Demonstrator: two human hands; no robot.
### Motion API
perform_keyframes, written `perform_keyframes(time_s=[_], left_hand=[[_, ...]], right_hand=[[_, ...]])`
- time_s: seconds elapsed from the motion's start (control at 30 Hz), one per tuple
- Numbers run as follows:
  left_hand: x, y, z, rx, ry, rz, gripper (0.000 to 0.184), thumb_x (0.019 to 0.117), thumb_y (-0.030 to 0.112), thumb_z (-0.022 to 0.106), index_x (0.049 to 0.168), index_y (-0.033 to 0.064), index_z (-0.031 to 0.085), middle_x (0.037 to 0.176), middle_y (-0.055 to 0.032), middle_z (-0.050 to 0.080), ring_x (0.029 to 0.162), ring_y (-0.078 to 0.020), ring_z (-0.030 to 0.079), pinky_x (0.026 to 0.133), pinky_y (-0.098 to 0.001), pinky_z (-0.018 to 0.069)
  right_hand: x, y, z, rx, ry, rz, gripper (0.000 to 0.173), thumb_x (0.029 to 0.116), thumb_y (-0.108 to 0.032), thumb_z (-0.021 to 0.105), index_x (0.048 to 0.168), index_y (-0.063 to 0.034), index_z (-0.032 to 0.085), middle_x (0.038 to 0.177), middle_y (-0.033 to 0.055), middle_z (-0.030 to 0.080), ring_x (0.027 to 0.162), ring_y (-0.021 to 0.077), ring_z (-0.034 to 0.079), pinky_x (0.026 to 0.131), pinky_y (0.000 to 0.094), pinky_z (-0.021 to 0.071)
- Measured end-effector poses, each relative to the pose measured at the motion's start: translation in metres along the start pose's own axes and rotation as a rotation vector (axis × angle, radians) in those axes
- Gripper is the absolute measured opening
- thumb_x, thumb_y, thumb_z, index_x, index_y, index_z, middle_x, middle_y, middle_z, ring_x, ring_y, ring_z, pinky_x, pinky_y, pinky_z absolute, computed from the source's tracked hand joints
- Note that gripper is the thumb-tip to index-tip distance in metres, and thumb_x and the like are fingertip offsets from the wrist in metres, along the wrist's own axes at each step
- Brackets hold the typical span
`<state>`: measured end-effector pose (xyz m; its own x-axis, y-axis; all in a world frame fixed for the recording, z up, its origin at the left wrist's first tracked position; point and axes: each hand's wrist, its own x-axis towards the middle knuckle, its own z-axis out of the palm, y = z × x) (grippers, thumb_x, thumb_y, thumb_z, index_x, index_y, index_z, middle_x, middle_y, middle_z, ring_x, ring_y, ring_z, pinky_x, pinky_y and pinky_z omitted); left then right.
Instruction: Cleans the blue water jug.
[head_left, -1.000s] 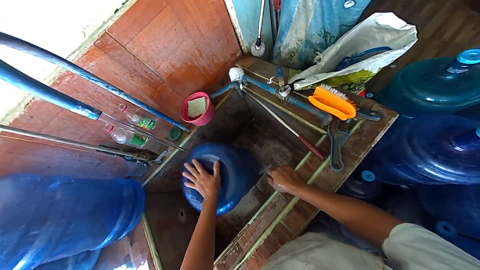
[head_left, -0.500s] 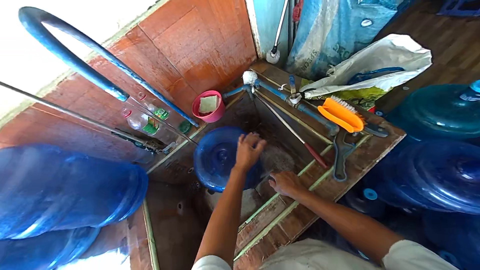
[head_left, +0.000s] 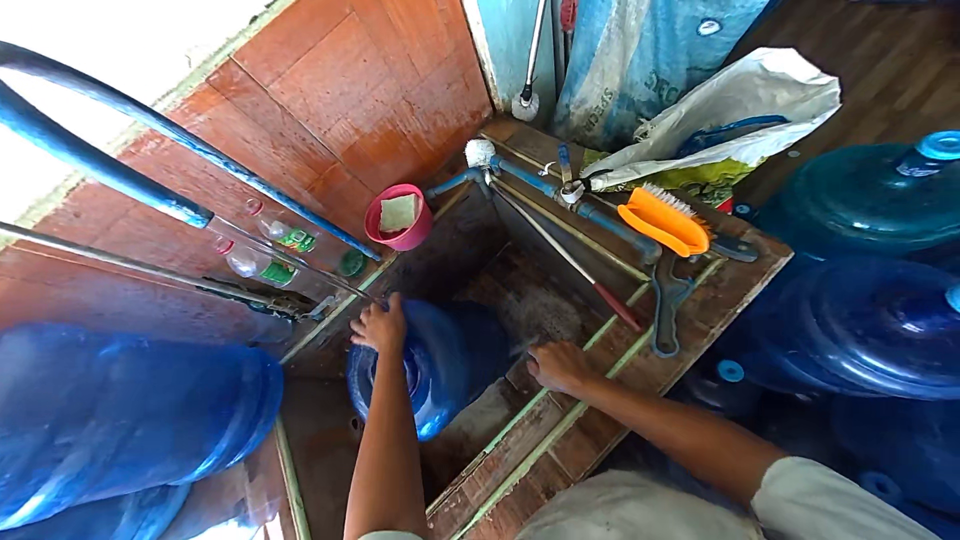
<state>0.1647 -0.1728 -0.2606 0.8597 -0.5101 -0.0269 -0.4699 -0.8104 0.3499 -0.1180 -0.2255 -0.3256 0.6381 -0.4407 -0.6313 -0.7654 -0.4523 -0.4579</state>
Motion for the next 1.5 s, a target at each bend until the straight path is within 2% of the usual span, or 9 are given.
perform_keyframes(time_s=[0.13,0.3,0.5,0.67,0.9,1.07,1.3,1.4,1.5], left_hand=[[-0.024,0.001,0.022,-0.096,0.112,0.375,0.058,0.0997,0.041,0.058,0.141,0.0004,0.059,0.161,-0.0284,0.033,0.151,-0.0481,0.027,0.121,-0.0673,0.0123],[-0.020,-0.028,0.010,0.021,0.161,-0.205,0.073,0.1071,0.053,0.039,0.158,0.0006,0.035,0.165,-0.0295,0.021,0.153,-0.0499,0.019,0.115,-0.0745,0.0183],[-0.076,-0.063,0.027,-0.028,0.259,0.424,0.069,0.0994,0.041,0.051,0.148,-0.0079,0.046,0.160,-0.0348,0.030,0.147,-0.0547,0.030,0.115,-0.0737,0.0176],[-0.027,-0.074,0.003,-0.091,0.233,-0.309,0.070,0.1081,0.055,0.035,0.151,0.0006,0.046,0.158,-0.0287,0.038,0.151,-0.0466,0.028,0.115,-0.0734,0.0195],[-0.046,-0.004,0.010,-0.340,-0.023,0.397,0.045,0.1077,0.018,0.037,0.106,-0.0107,0.072,0.105,-0.0237,0.073,0.113,-0.0363,0.065,0.120,-0.0570,0.0220],[-0.093,0.018,0.048,-0.125,-0.121,0.854,0.052,0.1045,0.043,0.046,0.126,0.0037,0.072,0.147,-0.0214,0.056,0.143,-0.0439,0.044,0.121,-0.0656,0.0213],[-0.054,-0.037,0.000,0.131,0.141,-0.036,0.066,0.1094,0.049,0.034,0.146,-0.0035,0.051,0.148,-0.0307,0.050,0.145,-0.0501,0.037,0.114,-0.0744,0.0200],[-0.005,-0.017,-0.010,0.163,0.007,-0.138,0.066,0.1111,0.050,0.023,0.141,0.0045,0.059,0.146,-0.0262,0.054,0.145,-0.0483,0.038,0.111,-0.0781,0.0193],[0.019,0.023,-0.005,0.115,-0.117,-0.081,0.052,0.1073,0.044,0.047,0.139,0.0057,0.062,0.152,-0.0257,0.048,0.149,-0.0463,0.030,0.117,-0.0723,0.0146]], right_hand=[[0.000,0.001,-0.001,0.022,0.016,-0.023,0.043,0.1095,-0.034,0.039,0.134,-0.0049,0.061,0.128,0.0233,0.066,0.123,0.0418,0.062,0.101,0.0600,0.0460],[0.000,0.001,-0.001,0.020,-0.001,-0.027,0.043,0.1095,-0.034,0.040,0.134,-0.0050,0.061,0.128,0.0229,0.066,0.124,0.0407,0.061,0.102,0.0594,0.0457],[-0.001,0.001,0.000,0.005,-0.009,-0.035,0.042,0.1094,-0.033,0.040,0.132,-0.0039,0.061,0.126,0.0234,0.067,0.122,0.0415,0.062,0.100,0.0594,0.0465],[0.000,0.001,0.002,0.009,-0.002,-0.032,0.043,0.1092,-0.032,0.039,0.131,-0.0040,0.062,0.127,0.0226,0.066,0.123,0.0405,0.062,0.100,0.0593,0.0464],[-0.001,0.001,0.002,0.000,-0.005,-0.021,0.043,0.1093,-0.032,0.039,0.133,-0.0045,0.061,0.127,0.0227,0.067,0.123,0.0405,0.062,0.101,0.0593,0.0463],[-0.003,0.002,0.003,-0.009,0.008,-0.033,0.044,0.1097,-0.034,0.039,0.134,-0.0058,0.061,0.126,0.0231,0.067,0.121,0.0414,0.063,0.100,0.0597,0.0461],[-0.002,0.002,-0.001,0.030,0.006,-0.035,0.043,0.1094,-0.033,0.040,0.133,-0.0042,0.062,0.128,0.0231,0.066,0.124,0.0409,0.061,0.102,0.0594,0.0457],[0.001,0.002,-0.001,0.033,0.011,-0.026,0.042,0.1097,-0.032,0.039,0.132,-0.0040,0.061,0.128,0.0232,0.066,0.123,0.0412,0.061,0.102,0.0593,0.0458],[0.000,0.000,-0.001,0.029,0.013,-0.011,0.043,0.1099,-0.032,0.038,0.134,-0.0047,0.061,0.128,0.0228,0.066,0.124,0.0401,0.061,0.102,0.0587,0.0459]])
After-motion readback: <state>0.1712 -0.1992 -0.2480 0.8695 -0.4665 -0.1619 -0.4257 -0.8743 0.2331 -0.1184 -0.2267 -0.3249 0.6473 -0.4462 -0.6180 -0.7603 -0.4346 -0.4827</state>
